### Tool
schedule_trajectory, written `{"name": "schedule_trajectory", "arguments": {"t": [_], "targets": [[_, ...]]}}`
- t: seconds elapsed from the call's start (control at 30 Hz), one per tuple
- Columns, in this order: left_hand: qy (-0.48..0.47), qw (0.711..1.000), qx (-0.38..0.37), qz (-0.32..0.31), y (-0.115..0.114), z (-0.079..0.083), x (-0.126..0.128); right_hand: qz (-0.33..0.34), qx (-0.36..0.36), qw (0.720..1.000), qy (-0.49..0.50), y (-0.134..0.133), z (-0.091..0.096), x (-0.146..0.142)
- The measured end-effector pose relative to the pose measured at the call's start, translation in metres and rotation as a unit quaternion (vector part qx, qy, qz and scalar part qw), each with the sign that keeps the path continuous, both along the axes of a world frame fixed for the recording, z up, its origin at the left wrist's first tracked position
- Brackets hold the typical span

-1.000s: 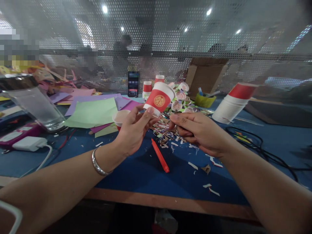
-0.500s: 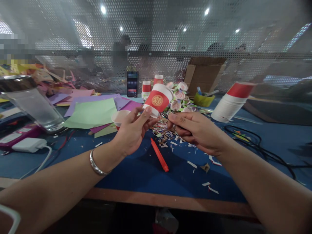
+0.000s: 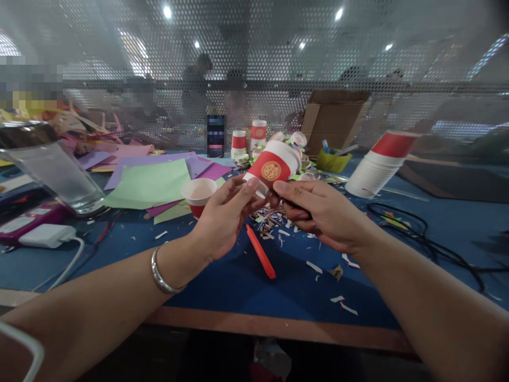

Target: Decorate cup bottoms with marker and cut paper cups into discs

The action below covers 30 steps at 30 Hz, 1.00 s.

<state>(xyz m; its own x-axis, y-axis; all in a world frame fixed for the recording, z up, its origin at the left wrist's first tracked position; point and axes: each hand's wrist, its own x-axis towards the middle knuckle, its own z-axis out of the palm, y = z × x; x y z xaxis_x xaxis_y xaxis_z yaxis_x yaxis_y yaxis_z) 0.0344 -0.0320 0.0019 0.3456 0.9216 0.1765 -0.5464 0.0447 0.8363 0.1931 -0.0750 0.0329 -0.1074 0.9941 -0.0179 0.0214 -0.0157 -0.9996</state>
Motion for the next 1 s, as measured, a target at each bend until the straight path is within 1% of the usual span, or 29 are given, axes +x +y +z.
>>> {"name": "schedule_trajectory", "arguments": {"t": [0.07,0.17,0.47,0.53,0.7,0.87,1.0], "targets": [[0.012,1.000,-0.012,-0.005,0.001,0.001,-0.002,0.005,-0.004,1.000,0.000,0.000,0.000,0.000],[0.023,1.000,-0.006,0.003,0.003,0.002,-0.003,0.019,-0.006,1.000,0.004,0.000,-0.002,0.001],[0.062,0.995,0.028,0.076,0.006,-0.004,-0.003,0.027,-0.004,0.999,0.031,0.004,-0.010,-0.003],[0.073,0.994,0.026,0.074,0.008,-0.002,-0.005,0.029,-0.008,0.999,0.037,0.005,-0.011,-0.004],[0.111,0.993,0.006,0.028,0.014,0.004,-0.011,0.015,-0.035,0.998,0.043,0.003,-0.012,-0.006],[0.090,0.992,0.061,0.065,0.017,0.003,-0.012,-0.001,-0.025,0.997,0.069,0.004,-0.013,-0.010],[0.088,0.992,0.058,0.074,0.015,0.001,-0.009,-0.010,-0.018,0.997,0.075,0.005,-0.014,-0.011]]}}
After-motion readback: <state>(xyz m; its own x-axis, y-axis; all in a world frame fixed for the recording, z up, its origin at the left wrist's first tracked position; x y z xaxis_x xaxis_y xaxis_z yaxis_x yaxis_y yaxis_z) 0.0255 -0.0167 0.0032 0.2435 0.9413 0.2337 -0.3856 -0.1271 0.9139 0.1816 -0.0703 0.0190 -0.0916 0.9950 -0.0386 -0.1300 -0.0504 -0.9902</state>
